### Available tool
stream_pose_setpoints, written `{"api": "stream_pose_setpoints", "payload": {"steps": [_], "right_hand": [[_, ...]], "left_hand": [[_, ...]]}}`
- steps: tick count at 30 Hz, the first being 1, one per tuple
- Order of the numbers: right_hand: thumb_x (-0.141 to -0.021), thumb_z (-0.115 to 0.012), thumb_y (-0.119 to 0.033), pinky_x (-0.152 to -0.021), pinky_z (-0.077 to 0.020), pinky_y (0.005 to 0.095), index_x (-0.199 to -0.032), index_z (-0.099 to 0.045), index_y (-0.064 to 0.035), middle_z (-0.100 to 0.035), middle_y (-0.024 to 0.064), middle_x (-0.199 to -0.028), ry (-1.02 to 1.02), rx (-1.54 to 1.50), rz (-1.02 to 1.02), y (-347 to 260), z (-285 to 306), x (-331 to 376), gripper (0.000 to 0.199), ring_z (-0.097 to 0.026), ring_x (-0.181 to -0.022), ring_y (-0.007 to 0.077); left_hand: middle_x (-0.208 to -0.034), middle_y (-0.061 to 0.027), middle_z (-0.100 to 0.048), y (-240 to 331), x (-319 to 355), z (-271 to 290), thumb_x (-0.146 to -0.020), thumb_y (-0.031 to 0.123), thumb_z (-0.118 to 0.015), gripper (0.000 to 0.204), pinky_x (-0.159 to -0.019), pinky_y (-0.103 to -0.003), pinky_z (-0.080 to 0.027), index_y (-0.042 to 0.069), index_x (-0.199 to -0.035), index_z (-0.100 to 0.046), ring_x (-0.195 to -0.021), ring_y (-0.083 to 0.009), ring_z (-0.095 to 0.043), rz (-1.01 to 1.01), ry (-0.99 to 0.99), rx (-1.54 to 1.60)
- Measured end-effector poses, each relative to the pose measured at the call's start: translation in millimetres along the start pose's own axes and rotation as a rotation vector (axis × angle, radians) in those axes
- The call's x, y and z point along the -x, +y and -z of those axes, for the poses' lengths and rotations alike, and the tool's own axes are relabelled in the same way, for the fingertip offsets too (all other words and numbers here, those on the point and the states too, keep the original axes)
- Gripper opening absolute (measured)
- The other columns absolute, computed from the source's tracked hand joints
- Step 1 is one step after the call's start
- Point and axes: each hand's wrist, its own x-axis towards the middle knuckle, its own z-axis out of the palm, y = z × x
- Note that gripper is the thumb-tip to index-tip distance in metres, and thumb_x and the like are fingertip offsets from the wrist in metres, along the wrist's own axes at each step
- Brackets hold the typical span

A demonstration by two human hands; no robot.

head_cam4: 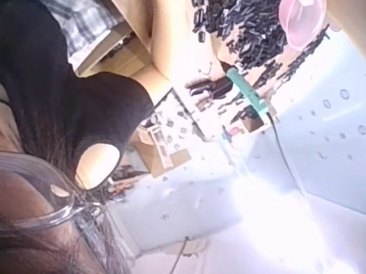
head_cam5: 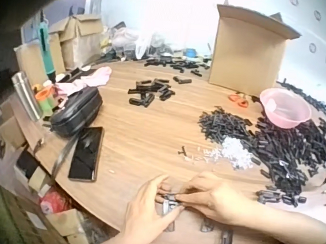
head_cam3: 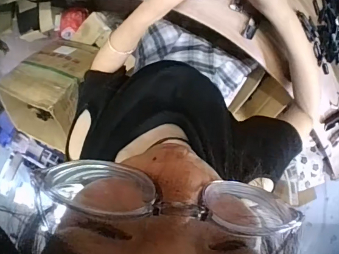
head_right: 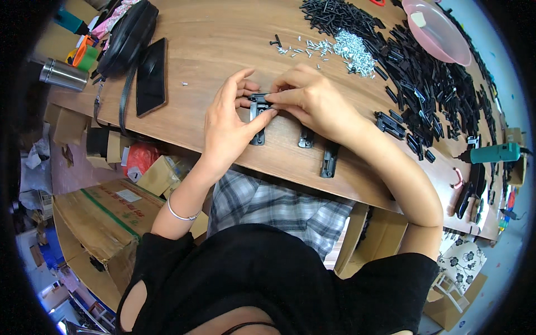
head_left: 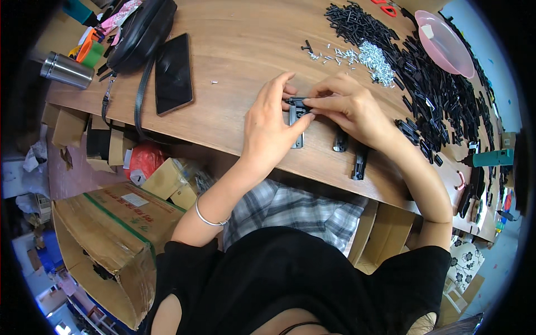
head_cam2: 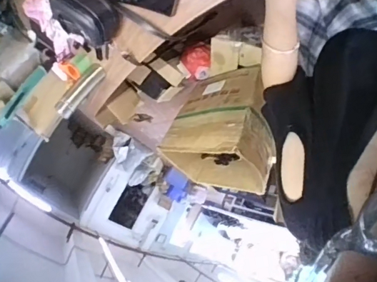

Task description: The person assembles small black plastic components and metal screws on a wooden table. They pick up parts from piles, fit them together by hand, and use a green power drill to fasten screws into the assemblies. The person works on multiple units sequentially, placing finished items on the table.

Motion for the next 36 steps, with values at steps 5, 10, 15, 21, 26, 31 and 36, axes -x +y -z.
{"api": "stream_pose_setpoints", "payload": {"steps": [5,10,15,21,26,31,36], "right_hand": [[-0.070,-0.069,-0.003,-0.088,-0.0424,0.0345,-0.110,-0.063,-0.0091,-0.059,0.0106,-0.110,0.164,0.240,-0.013,-11.7,26.3,22.0,0.041,-0.052,-0.106,0.0269],[-0.068,-0.081,-0.019,-0.080,-0.0412,0.0304,-0.098,-0.050,0.0044,-0.051,0.0106,-0.098,1.146,1.108,-0.313,27.6,137.5,128.3,0.049,-0.050,-0.091,0.0229],[-0.060,-0.086,-0.030,-0.082,-0.0382,0.0301,-0.109,-0.031,0.0073,-0.042,0.0179,-0.103,1.301,1.086,-1.129,83.8,189.0,243.6,0.082,-0.043,-0.100,0.0210],[-0.073,-0.077,-0.016,-0.068,-0.0440,0.0224,-0.097,-0.047,-0.0012,-0.059,0.0053,-0.082,1.229,0.273,-0.783,89.1,190.0,257.1,0.041,-0.056,-0.072,0.0111],[-0.079,-0.068,-0.008,-0.061,-0.0456,0.0249,-0.111,-0.047,0.0021,-0.059,0.0047,-0.078,1.199,0.057,-0.426,27.4,152.1,169.0,0.040,-0.056,-0.066,0.0123],[-0.083,-0.057,-0.001,-0.055,-0.0444,0.0257,-0.119,-0.046,0.0047,-0.056,0.0076,-0.071,1.027,-0.386,-0.104,-13.8,102.9,98.3,0.038,-0.054,-0.060,0.0132],[-0.086,-0.050,-0.001,-0.055,-0.0423,0.0272,-0.114,-0.044,0.0024,-0.051,0.0066,-0.065,0.933,-0.782,-0.016,-44.6,76.9,57.6,0.029,-0.049,-0.056,0.0136]], "left_hand": [[-0.101,-0.0136,-0.056,5.9,-1.6,8.4,-0.070,0.018,-0.073,0.051,-0.081,-0.037,-0.047,0.003,-0.114,-0.052,-0.093,-0.0277,-0.056,-0.033,-0.023,-0.116],[-0.099,-0.0115,-0.058,-3.4,-58.0,1.5,-0.076,0.030,-0.069,0.033,-0.087,-0.038,-0.041,0.006,-0.098,-0.062,-0.098,-0.0278,-0.051,-0.176,-0.011,-0.353],[-0.102,-0.0093,-0.058,-10.1,-103.6,-33.4,-0.078,0.030,-0.067,0.026,-0.089,-0.039,-0.037,0.010,-0.094,-0.065,-0.102,-0.0299,-0.045,-0.123,-0.115,-0.635],[-0.103,-0.0090,-0.057,-21.9,-107.8,-43.8,-0.073,0.020,-0.068,0.011,-0.093,-0.045,-0.031,0.011,-0.080,-0.067,-0.104,-0.0293,-0.043,-0.117,-0.096,-0.619],[-0.091,-0.0085,-0.064,-5.3,-105.9,-36.3,-0.073,0.017,-0.068,0.011,-0.082,-0.037,-0.043,0.009,-0.079,-0.065,-0.088,-0.0233,-0.058,-0.101,-0.090,-0.363],[-0.083,-0.0084,-0.067,32.9,-65.4,-38.7,-0.076,0.010,-0.067,0.011,-0.071,-0.027,-0.048,0.006,-0.086,-0.066,-0.078,-0.0160,-0.063,0.034,-0.346,0.390],[-0.075,-0.0009,-0.059,66.7,-15.5,-50.8,-0.073,0.017,-0.070,0.011,-0.072,-0.031,-0.036,0.010,-0.079,-0.066,-0.077,-0.0175,-0.056,-0.560,-0.190,-0.275]]}}
